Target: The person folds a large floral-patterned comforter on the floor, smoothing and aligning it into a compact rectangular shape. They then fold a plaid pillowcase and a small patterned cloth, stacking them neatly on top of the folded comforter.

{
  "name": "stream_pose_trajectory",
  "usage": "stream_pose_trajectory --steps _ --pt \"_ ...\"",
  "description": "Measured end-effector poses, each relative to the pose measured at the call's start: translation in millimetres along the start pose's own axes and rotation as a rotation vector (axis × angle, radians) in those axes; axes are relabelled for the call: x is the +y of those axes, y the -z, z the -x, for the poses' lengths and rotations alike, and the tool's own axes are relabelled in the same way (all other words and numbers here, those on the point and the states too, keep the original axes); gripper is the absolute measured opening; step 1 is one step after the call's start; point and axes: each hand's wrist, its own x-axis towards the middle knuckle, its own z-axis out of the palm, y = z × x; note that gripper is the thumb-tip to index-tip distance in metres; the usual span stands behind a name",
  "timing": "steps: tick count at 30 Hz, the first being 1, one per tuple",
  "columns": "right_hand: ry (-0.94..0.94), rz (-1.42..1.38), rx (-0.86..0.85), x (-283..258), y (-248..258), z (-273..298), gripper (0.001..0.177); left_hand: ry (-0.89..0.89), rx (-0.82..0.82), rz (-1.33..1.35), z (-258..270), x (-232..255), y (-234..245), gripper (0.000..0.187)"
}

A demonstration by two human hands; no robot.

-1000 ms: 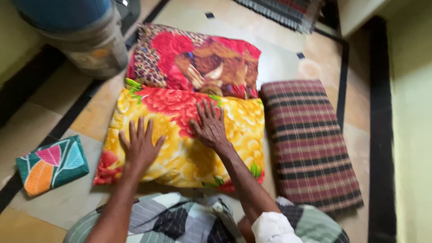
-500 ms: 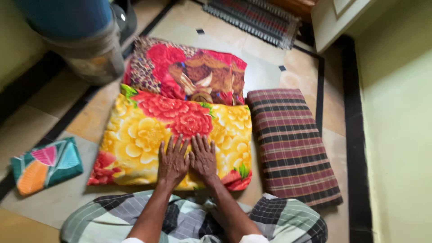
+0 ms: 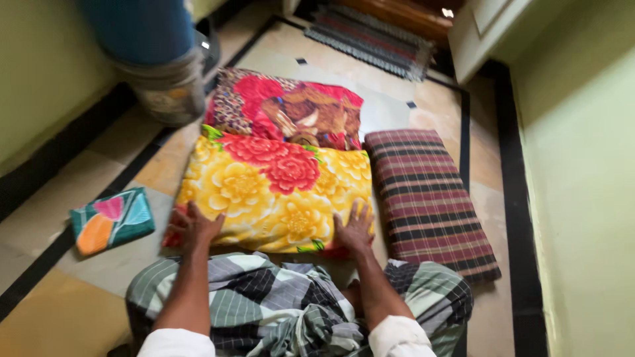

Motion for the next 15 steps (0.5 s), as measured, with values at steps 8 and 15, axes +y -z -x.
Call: stream_pose_trajectory --steps 8,15 --pt "0.136 0.043 0.063 30.5 -10.9 11.1 0.087 -0.128 0.082 0.009 33.1 20.3 -42.9 0.103" --pt "0.212 0.057 0.089 38.0 -19.0 26.0 0.08 -0.294 0.008 0.041 63.4 16.2 -33.0 0.093"
